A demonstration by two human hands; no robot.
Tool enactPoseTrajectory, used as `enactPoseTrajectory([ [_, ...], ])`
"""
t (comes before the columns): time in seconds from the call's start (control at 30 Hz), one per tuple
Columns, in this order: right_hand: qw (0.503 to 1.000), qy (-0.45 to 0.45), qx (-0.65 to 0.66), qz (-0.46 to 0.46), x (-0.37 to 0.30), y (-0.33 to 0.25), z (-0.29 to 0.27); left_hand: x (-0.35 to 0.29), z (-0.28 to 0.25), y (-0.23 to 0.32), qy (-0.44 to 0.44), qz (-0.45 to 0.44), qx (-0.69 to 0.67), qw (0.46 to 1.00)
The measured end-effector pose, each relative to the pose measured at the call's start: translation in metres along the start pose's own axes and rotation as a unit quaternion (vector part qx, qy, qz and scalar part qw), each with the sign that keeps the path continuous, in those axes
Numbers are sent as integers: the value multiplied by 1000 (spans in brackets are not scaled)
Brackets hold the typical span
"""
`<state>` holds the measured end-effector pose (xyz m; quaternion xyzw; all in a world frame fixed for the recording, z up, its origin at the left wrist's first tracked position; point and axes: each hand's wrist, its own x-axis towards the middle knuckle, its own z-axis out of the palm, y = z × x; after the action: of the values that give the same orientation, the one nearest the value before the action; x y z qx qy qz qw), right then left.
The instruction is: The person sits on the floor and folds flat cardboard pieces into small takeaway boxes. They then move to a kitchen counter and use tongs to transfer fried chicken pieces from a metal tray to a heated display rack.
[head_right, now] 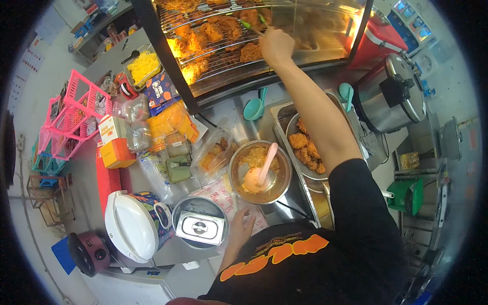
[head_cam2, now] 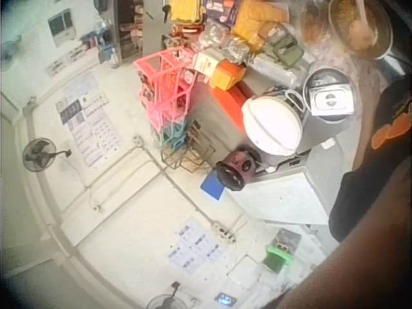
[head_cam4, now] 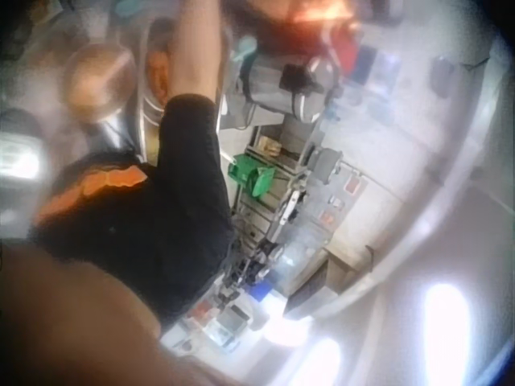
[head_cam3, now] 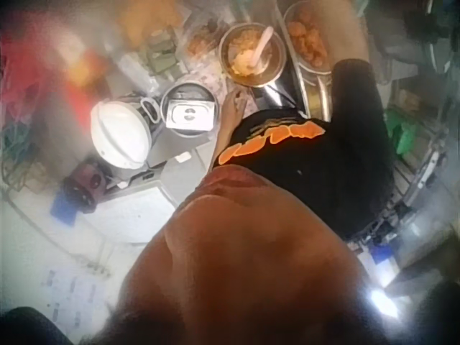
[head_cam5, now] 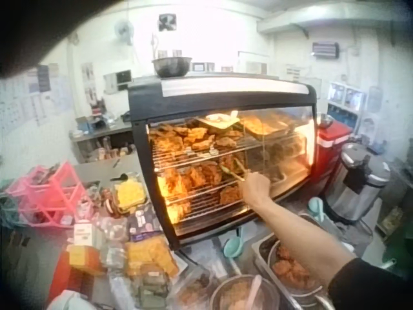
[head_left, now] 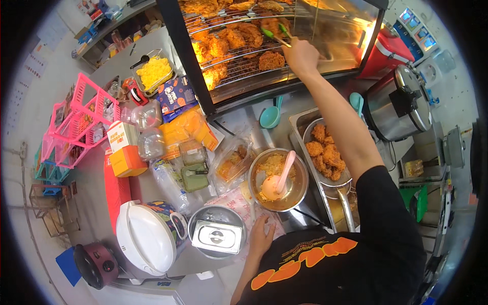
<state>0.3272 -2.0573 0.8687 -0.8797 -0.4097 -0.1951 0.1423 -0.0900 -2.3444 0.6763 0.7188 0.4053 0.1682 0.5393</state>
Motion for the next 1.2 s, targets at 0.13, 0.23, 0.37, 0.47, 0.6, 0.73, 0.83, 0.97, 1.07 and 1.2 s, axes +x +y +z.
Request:
enactPoseTrajectory([
  [0.13,1000,-6,14,-15,-9,-14,-18,-2,-3,1,-1,-8,-7,1000],
  [0.23,999,-36,25,22,-30,3,-38,-2,-7,-2,-5,-8,-10,1000],
  [0.37,983,-137,125,8,-94,57,-93,-3,-11,3,-26,-23,-1,999],
  [0.47,964,-168,188,88,-148,139,-127,-1,-6,2,-41,-3,18,999],
  [0.6,974,-159,92,130,-237,240,-165,3,4,6,-66,25,27,997],
  [0.73,951,-244,5,189,-319,294,-179,7,15,13,-115,39,32,992],
  [0.83,935,-282,-80,200,-355,296,-176,3,22,23,-136,59,40,988],
  [0.97,923,-281,-31,263,-374,322,-138,-1,23,27,-138,69,49,987],
  [1.07,875,-329,109,337,-364,332,-117,-5,17,29,-125,68,62,988],
  [1.2,857,-338,123,368,-361,343,-86,-10,14,30,-112,65,80,988],
])
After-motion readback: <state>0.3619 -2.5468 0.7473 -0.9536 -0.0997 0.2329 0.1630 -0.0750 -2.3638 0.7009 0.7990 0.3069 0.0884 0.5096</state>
